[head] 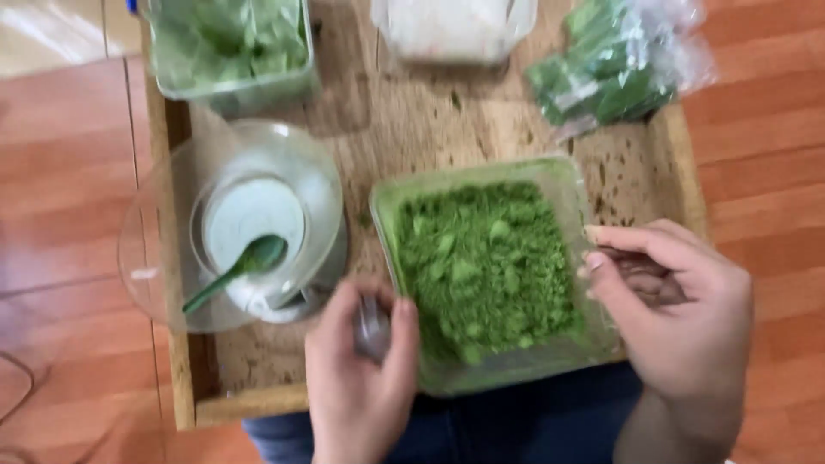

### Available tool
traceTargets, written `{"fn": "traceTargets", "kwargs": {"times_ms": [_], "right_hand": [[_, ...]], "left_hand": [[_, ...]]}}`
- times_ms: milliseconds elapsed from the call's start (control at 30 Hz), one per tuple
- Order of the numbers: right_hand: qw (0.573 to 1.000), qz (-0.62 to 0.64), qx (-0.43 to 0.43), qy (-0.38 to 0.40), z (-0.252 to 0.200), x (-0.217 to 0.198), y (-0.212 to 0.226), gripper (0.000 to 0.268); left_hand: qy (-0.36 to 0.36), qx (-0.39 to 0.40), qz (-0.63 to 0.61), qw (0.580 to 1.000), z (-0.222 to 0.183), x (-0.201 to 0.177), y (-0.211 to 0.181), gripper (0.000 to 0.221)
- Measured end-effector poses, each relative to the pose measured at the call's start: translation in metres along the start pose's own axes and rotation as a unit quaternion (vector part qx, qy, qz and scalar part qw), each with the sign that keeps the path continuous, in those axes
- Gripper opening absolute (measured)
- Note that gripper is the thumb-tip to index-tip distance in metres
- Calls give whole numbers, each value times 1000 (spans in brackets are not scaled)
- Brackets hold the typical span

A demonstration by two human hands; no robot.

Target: Manually filling small plastic bags with green powder using a spoon and sealing them.

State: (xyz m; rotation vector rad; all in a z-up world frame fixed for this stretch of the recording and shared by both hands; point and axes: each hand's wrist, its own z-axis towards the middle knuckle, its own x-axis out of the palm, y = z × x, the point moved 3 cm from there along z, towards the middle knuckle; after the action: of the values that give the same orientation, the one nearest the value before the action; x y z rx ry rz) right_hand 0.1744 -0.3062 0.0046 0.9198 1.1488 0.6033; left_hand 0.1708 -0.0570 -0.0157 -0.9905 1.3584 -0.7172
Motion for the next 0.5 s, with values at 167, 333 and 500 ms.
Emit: {"fn": "traceTargets", "kwargs": {"times_ms": [167,333,500], "right_hand": [[1000,27,-2,11,2,13,-6,17],[1000,14,-6,-10,14,17,-15,11],[999,-12,10,30,12,27,-14,18]], "left_hand": [[10,13,13,1000,-2,-2,6,13],[-13,89,83,993,8,4,2,9],[-25,37,86,995,14,9,15,9]]}}
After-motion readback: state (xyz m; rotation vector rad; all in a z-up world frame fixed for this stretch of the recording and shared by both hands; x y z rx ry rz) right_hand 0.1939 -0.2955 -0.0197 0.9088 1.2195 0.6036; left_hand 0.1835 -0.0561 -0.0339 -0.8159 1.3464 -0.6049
